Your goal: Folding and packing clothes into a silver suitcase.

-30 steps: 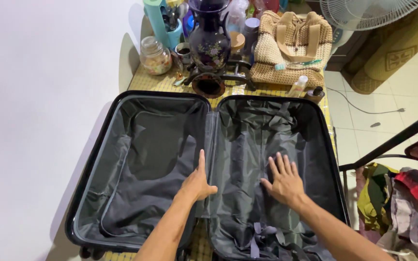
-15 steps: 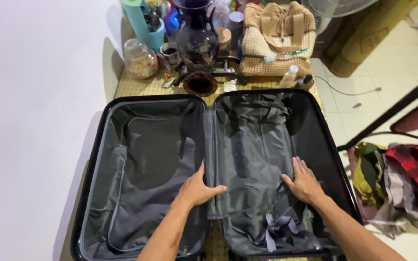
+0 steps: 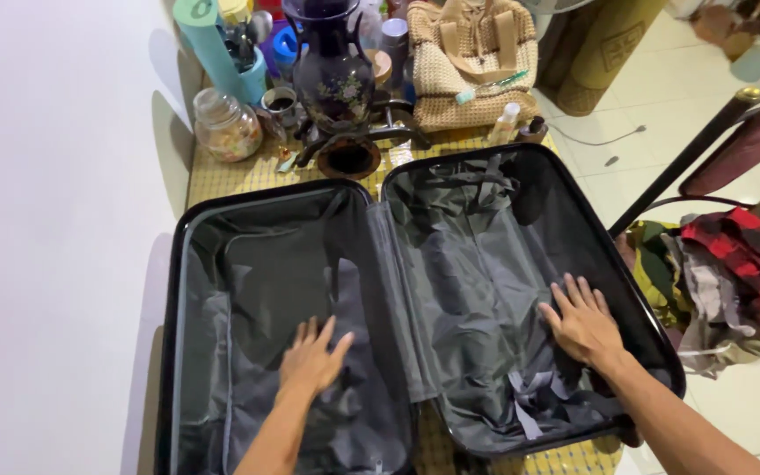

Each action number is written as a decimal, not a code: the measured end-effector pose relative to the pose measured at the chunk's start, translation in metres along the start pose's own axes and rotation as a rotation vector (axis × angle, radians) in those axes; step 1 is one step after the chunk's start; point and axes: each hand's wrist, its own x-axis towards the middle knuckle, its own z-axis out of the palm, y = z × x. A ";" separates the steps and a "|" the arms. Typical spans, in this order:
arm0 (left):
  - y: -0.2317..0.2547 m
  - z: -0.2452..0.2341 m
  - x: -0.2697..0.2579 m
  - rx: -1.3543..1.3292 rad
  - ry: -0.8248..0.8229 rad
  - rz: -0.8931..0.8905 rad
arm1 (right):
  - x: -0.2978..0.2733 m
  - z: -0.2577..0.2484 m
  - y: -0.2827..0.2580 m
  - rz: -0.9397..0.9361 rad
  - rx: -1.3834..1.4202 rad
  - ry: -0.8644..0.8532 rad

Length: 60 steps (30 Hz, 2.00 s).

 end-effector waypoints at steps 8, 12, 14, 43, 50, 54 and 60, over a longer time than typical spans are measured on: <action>-0.059 0.019 0.010 0.131 0.055 0.004 | 0.017 -0.007 0.023 -0.055 0.098 -0.151; -0.060 0.008 0.012 0.135 -0.009 -0.084 | 0.019 -0.094 0.010 -0.119 -0.652 -0.285; -0.062 0.007 0.015 0.126 -0.015 -0.091 | 0.021 -0.116 0.006 -0.050 -0.740 -0.242; 0.006 -0.009 0.028 -0.004 0.094 -0.424 | 0.032 -0.031 -0.096 -0.253 0.362 -0.154; 0.068 -0.026 0.014 -0.277 0.542 -0.070 | 0.042 -0.033 -0.054 -0.396 0.186 -0.107; 0.146 -0.019 -0.012 -0.424 0.576 0.235 | 0.056 -0.041 -0.019 -0.451 0.137 -0.097; 0.163 -0.005 -0.004 -0.335 0.440 0.226 | 0.050 -0.095 0.026 -0.357 0.353 0.006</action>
